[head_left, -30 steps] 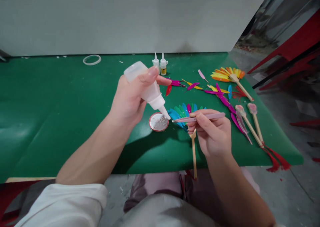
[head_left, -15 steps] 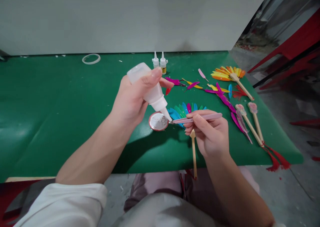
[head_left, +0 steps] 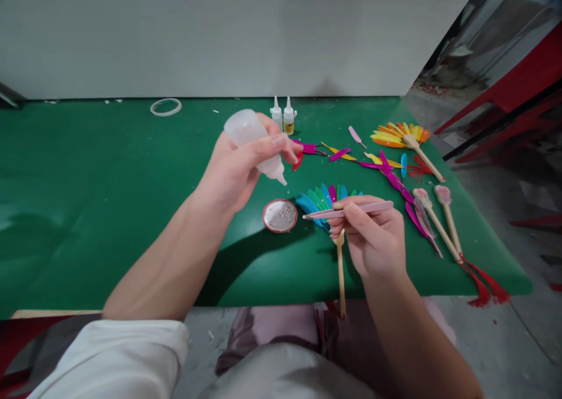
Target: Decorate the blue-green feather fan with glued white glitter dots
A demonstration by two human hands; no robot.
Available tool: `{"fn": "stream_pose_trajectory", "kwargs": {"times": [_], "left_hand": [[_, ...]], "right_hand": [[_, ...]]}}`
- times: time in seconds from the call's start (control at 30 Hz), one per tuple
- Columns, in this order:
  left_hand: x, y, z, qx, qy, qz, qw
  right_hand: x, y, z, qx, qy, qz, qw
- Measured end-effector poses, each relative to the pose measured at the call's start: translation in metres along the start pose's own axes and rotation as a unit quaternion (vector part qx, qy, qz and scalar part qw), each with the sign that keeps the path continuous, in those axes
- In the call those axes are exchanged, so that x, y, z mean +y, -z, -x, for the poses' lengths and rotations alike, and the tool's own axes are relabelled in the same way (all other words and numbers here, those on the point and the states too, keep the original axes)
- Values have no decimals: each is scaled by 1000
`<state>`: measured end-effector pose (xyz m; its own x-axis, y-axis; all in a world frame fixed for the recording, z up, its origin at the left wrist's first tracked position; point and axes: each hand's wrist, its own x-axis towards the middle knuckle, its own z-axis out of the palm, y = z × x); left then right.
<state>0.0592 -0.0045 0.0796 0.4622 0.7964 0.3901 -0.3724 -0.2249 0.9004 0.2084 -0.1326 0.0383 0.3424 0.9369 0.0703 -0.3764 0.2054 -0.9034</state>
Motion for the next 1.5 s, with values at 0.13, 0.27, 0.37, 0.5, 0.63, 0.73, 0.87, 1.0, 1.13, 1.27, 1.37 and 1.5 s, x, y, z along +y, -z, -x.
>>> {"fn": "stream_pose_trajectory", "kwargs": {"times": [0.13, 0.27, 0.37, 0.5, 0.63, 0.73, 0.87, 1.0, 1.13, 1.27, 1.37, 1.5], "left_hand": [[1, 5, 0, -55, 67, 19, 996], [6, 9, 0, -96, 95, 3, 991], [5, 11, 0, -112, 96, -43, 988], [1, 15, 0, -107, 63, -110, 986], [2, 14, -1, -105, 58, -96, 988], [5, 9, -1, -88, 61, -100, 989], [7, 7, 1, -94, 67, -148, 982], [2, 8, 4, -63, 50, -174, 981], [-3, 12, 4, -22, 45, -166, 985], [-3, 16, 4, 1, 29, -165, 986], [2, 14, 7, -11, 23, -193, 981], [12, 5, 12, -20, 11, -217, 976]], "right_hand": [[-3, 2, -1, 14, 8, -5, 1000], [-3, 5, -1, 22, 11, -3, 1000], [-4, 7, -1, 24, 17, -2, 1000], [-5, 7, -1, 26, 23, -3, 999], [-5, 6, -2, 29, 28, -1, 999], [-5, 6, -2, 29, 29, -6, 999], [-5, 6, -3, 30, 28, -5, 999], [-5, 6, -3, 36, 27, 0, 999], [-6, 6, -3, 37, 25, 2, 999], [-6, 5, -2, 36, 21, 2, 999], [-5, 5, -1, 33, 15, 3, 999], [-4, 6, -1, 25, 13, 1, 1000]]}}
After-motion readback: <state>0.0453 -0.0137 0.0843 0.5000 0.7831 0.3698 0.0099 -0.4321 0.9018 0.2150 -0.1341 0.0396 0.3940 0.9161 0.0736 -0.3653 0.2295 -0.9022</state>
